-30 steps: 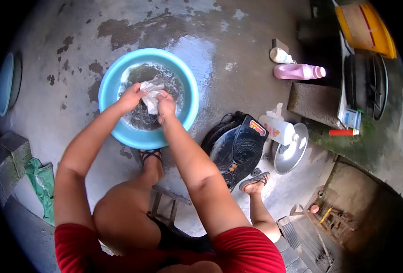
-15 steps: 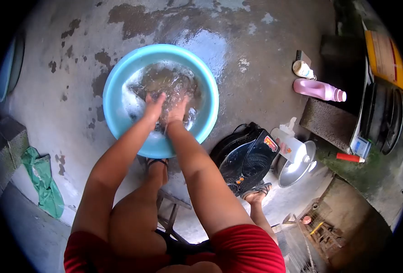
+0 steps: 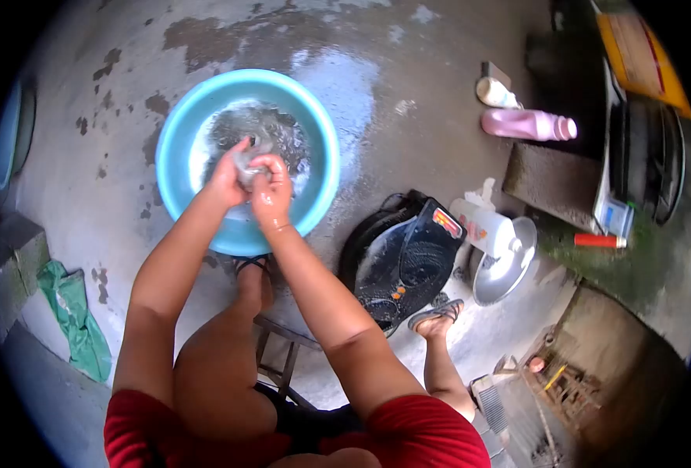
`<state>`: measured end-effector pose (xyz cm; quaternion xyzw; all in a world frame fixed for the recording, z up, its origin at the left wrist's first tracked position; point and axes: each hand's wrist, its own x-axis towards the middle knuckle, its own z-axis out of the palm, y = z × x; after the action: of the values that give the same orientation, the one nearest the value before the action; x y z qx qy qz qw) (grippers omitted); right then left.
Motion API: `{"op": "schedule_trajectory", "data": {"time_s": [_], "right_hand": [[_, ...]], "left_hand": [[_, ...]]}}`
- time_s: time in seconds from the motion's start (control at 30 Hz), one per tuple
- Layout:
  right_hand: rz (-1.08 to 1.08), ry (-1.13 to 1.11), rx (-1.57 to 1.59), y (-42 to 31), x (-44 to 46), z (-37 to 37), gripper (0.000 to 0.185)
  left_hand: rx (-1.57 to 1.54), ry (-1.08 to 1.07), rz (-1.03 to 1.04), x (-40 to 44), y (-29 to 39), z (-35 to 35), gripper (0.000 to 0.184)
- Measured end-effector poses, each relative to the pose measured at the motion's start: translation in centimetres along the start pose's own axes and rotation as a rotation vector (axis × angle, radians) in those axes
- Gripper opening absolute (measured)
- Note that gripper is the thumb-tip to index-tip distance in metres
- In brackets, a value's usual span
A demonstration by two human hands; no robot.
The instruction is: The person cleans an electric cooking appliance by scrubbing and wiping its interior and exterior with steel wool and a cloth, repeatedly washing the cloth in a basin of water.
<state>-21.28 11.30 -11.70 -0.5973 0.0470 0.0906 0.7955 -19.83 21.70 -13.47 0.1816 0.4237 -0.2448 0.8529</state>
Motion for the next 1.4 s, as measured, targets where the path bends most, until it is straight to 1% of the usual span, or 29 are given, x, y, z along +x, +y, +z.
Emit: {"op": "schedule_trajectory", "data": {"time_s": [0.03, 0.1, 0.13, 0.17, 0.2, 0.27, 0.3, 0.37, 0.4, 0.5, 0.53, 0.6, 0.67, 0.77, 0.8, 0.87, 0.9, 0.93, 0.97, 1.03, 1.07, 1.1, 1.13, 1.17, 1.23, 1.27, 1.3, 1.37, 1.4], "right_hand": [[-0.004, 0.001, 0.096, -0.9, -0.1, 0.3, 0.028], [-0.431, -0.012, -0.477, -4.2, 0.0, 1.2, 0.032], [-0.545, 0.034, -0.649, -7.2, 0.4, 1.4, 0.031], [-0.468, 0.031, -0.653, -8.0, 0.5, 0.8, 0.031], [-0.392, 0.028, -0.659, -8.8, 0.6, 0.2, 0.030], [0.111, -0.069, -0.274, -6.6, 0.8, 0.9, 0.031], [0.100, -0.028, -0.262, -5.7, 0.8, 0.9, 0.030], [0.082, 0.044, -0.235, -4.3, 1.0, 0.6, 0.030], [0.057, 0.061, -0.324, -4.6, 1.3, 0.5, 0.026], [-0.021, 0.078, -0.235, -5.4, 2.0, 0.0, 0.021], [-0.001, 0.097, -0.224, -6.1, 2.0, 0.0, 0.019], [-0.026, 0.063, -0.286, -6.5, 2.2, -0.2, 0.018], [-0.058, 0.006, -0.335, -6.9, 2.2, -0.5, 0.018], [-0.189, -0.050, -0.305, -7.0, 2.6, -1.6, 0.018], [-0.184, -0.012, -0.295, -7.1, 2.6, -2.4, 0.018], [-0.174, 0.072, -0.285, -7.3, 2.3, -5.2, 0.019], [0.031, 0.134, -0.189, -7.2, 1.7, -7.7, 0.021], [-0.144, 0.256, -0.186, -8.8, 0.7, -11.1, 0.026], [0.112, 0.344, -0.213, -11.1, -0.3, -14.6, 0.029], [-0.050, 0.456, -0.190, -13.2, -1.7, -22.8, 0.029], [-0.173, 0.479, -0.448, -13.8, -1.9, -27.4, 0.029], [-0.188, 0.502, -0.502, -16.3, -1.9, -29.5, 0.029], [-0.177, 0.537, -0.478, -16.3, -1.9, -32.3, 0.031], [-0.341, 0.485, -0.944, -15.2, -1.7, -36.1, 0.030], [-0.280, 0.188, -1.183, -12.6, -1.4, -38.7, 0.028], [-0.373, 0.133, -1.348, -11.1, -2.7, -38.2, 0.029], [-0.416, 0.176, -1.364, -10.4, -3.5, -37.5, 0.031], [-0.360, 0.177, -1.322, -9.5, -5.2, -36.9, 0.031], [-0.367, 0.123, -1.311, -9.4, -6.8, -36.2, 0.034]], "left_hand": [[-0.001, -0.084, -0.019, 0.6, -0.5, -1.4, 0.047], [-0.017, -0.220, 0.294, 1.2, -3.1, -4.5, 0.044], [-0.136, -0.186, 0.249, -0.9, -3.0, -2.0, 0.045], [-0.251, -0.147, 0.203, -3.3, -2.3, 0.7, 0.046], [-0.030, 0.079, 0.307, -5.8, -2.3, 4.8, 0.043], [0.145, 0.252, 0.420, -5.4, -3.0, 6.0, 0.041], [0.235, 0.349, 0.474, -5.2, -3.2, 6.3, 0.040], [0.295, 0.403, 0.519, -4.4, -3.1, 5.8, 0.038], [0.288, 0.380, 0.529, -3.9, -2.9, 5.5, 0.038], [0.242, 0.275, 0.504, -2.9, -2.2, 4.8, 0.035], [0.231, 0.251, 0.499, -2.6, -2.0, 4.6, 0.035], [0.223, 0.217, 0.496, -2.3, -2.0, 4.3, 0.034], [0.235, 0.219, 0.515, -2.2, -2.3, 4.3, 0.033], [0.280, 0.305, 0.568, -2.5, -2.6, 5.2, 0.037], [0.402, 0.290, 0.616, -2.4, -3.1, 6.0, 0.038], [0.646, 0.248, 0.704, -2.5, -5.2, 8.8, 0.041], [0.785, 0.153, 0.666, -2.9, -6.4, 10.5, 0.041], [0.920, 0.062, 0.628, -3.7, -7.5, 12.4, 0.042], [1.052, -0.027, 0.592, -4.0, -8.4, 13.9, 0.043], [1.265, 0.043, 0.676, -2.9, -11.0, 14.8, 0.043], [1.317, 0.024, 0.585, -2.8, -11.4, 14.9, 0.044], [1.311, -0.002, 0.589, -2.2, -11.9, 14.6, 0.043], [1.307, -0.024, 0.588, -1.5, -12.7, 13.9, 0.042], [1.305, -0.043, 0.583, -1.1, -13.3, 13.3, 0.041], [1.309, -0.038, 0.560, -0.9, -14.4, 13.6, 0.037], [1.320, -0.042, 0.544, -0.5, -14.7, 13.9, 0.036], [1.330, -0.049, 0.528, -0.1, -15.0, 14.1, 0.035], [1.377, -0.038, 0.576, 0.6, -15.4, 14.0, 0.032], [1.409, -0.033, 0.576, 0.7, -15.7, 14.1, 0.031]]}}
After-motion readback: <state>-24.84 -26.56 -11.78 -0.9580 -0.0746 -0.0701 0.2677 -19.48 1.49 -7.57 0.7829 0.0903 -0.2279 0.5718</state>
